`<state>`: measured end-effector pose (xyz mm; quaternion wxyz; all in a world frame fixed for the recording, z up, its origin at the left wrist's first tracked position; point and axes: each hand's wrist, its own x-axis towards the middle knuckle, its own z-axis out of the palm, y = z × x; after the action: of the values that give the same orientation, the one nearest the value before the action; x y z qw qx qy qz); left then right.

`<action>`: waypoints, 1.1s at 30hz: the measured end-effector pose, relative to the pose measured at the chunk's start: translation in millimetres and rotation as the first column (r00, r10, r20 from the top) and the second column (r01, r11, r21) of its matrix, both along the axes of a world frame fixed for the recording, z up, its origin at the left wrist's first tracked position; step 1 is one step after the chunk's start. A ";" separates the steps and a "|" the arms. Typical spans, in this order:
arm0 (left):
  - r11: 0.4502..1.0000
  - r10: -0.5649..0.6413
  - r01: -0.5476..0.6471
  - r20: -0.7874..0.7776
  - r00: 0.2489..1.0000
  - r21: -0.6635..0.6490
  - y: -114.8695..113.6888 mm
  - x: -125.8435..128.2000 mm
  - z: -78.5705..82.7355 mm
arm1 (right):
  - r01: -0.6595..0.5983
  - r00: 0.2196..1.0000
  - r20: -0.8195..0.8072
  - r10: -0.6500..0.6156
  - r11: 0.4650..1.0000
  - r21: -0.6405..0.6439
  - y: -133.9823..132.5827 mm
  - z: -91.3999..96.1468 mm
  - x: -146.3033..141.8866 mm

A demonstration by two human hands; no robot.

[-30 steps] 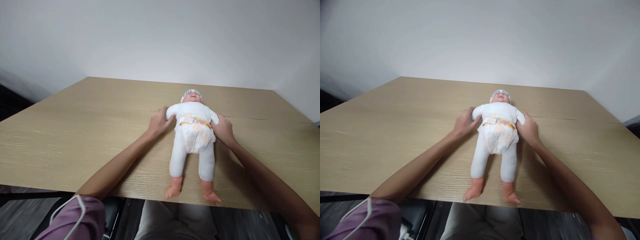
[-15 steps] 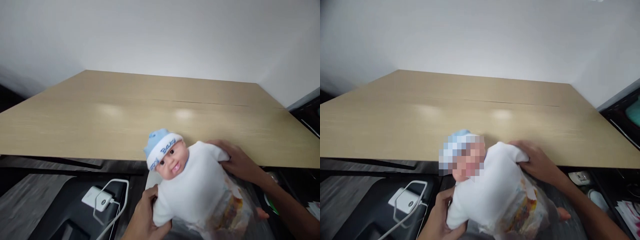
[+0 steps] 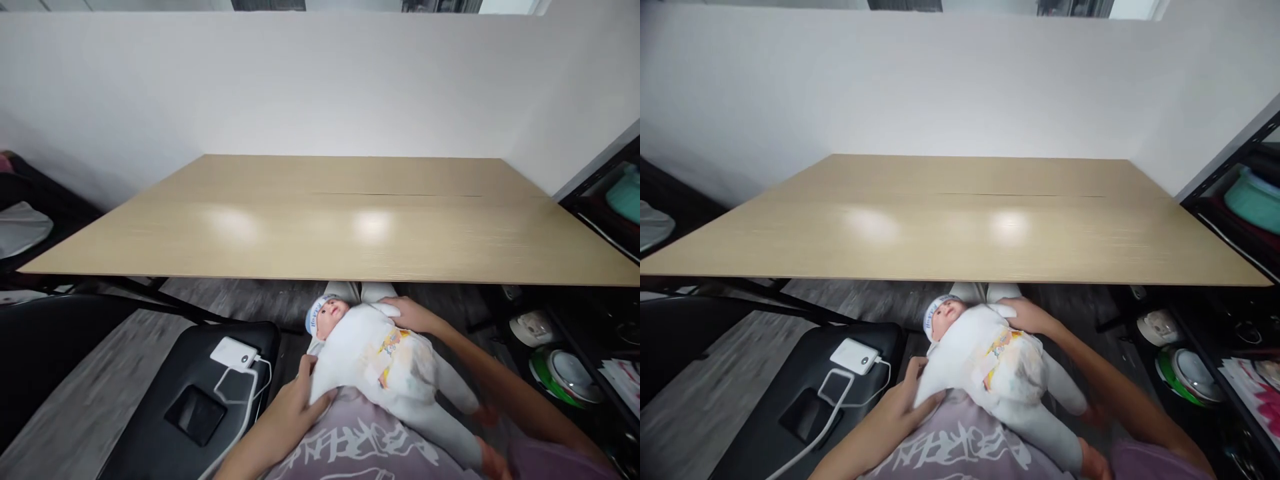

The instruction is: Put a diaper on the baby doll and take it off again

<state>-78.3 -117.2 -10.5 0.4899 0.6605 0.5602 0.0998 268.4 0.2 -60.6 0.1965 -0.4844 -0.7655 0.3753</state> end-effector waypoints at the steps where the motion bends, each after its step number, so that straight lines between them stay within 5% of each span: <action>1: 0.999 -0.011 0.011 -0.008 1.000 -0.035 2.3 1.0 -0.3 | -0.008 1.000 0.017 0.008 1.000 -0.018 -1.8 -9.0 3.7; 6: 0.992 0.032 -0.022 -0.078 0.996 0.123 26.0 -0.4 6.8 | 0.005 0.998 0.064 0.001 0.996 -0.091 -9.5 -28.4 30.5; 9: 0.963 0.158 -0.190 0.171 0.973 0.193 48.5 1.8 20.8 | 0.060 0.998 -0.003 -0.061 0.994 -0.094 -15.0 -10.9 37.2; 13: 0.916 0.366 -0.379 0.665 0.652 -0.133 66.4 25.7 43.7 | 0.163 0.969 -0.182 -0.169 0.985 -0.050 -32.2 39.5 13.9; 16: 0.890 0.432 -0.365 0.759 0.488 -0.273 67.1 53.7 57.9 | 0.198 0.933 -0.313 -0.177 0.979 0.037 -47.3 78.2 -19.7; 22: 0.885 0.448 -0.345 0.779 0.439 -0.314 62.8 84.0 63.7 | 0.330 0.851 -0.470 -0.236 0.935 0.127 -61.3 113.9 -67.4; 33: 0.894 0.410 -0.378 0.780 0.472 -0.241 54.4 82.2 48.2 | 0.394 0.763 -0.576 -0.293 0.917 0.056 -69.8 115.1 -92.0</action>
<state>4.0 -62.8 37.7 0.6662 0.3835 0.4090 0.4918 176.3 -69.6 54.4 0.5177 -0.4672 -0.6021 0.3889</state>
